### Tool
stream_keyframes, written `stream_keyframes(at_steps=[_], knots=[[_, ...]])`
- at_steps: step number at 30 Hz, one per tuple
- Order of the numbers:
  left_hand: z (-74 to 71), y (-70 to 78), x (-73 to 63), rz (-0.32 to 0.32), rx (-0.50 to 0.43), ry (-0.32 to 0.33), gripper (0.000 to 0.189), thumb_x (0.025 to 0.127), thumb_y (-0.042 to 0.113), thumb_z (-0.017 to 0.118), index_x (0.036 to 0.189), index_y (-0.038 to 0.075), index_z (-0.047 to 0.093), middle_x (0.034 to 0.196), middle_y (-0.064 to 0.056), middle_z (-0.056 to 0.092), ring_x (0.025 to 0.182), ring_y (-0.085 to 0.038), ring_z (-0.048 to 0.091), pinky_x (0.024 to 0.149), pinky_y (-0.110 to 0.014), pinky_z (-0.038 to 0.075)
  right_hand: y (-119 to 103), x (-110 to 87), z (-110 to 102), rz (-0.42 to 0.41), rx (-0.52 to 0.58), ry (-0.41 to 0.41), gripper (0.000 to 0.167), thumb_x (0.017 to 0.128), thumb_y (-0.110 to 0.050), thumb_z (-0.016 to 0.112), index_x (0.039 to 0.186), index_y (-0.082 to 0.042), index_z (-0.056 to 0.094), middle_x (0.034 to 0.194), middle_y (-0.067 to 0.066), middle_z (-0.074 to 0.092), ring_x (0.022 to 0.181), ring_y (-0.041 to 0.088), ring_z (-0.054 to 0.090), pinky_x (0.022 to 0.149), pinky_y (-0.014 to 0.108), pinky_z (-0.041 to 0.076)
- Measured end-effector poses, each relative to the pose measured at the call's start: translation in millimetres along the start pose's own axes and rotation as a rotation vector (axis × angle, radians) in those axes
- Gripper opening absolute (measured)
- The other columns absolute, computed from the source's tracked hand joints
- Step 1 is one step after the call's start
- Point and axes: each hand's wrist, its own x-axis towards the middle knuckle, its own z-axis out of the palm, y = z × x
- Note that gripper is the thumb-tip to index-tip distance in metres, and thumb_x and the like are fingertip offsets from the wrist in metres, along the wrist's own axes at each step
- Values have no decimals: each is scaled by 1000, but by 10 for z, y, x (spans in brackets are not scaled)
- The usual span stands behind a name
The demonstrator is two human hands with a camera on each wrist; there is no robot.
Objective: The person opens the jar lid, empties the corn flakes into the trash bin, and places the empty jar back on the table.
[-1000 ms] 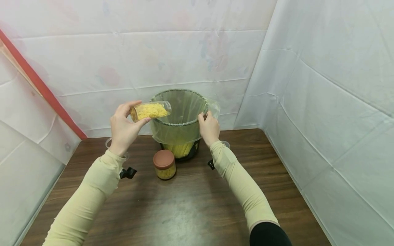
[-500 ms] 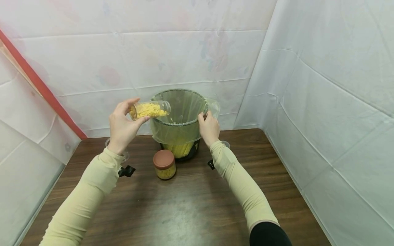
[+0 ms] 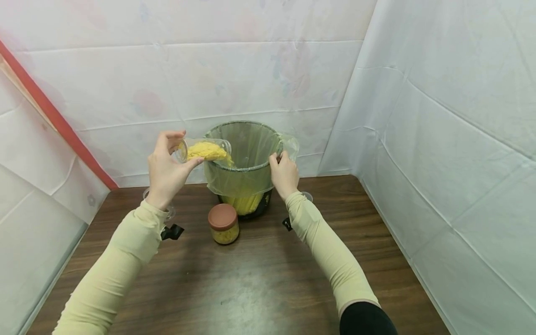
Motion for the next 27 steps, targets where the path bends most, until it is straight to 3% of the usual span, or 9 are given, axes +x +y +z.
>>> stream_keyframes(at_steps=[27], knots=[[-42, 19, 6, -7, -26, 19, 61, 67, 11, 86, 115, 2, 49, 134, -7, 57, 113, -31, 60, 94, -43, 48, 5, 10, 22, 9, -7, 9, 33, 95, -39, 33, 73, -15, 39, 63, 4, 45, 60, 27, 48, 55, 35, 33]])
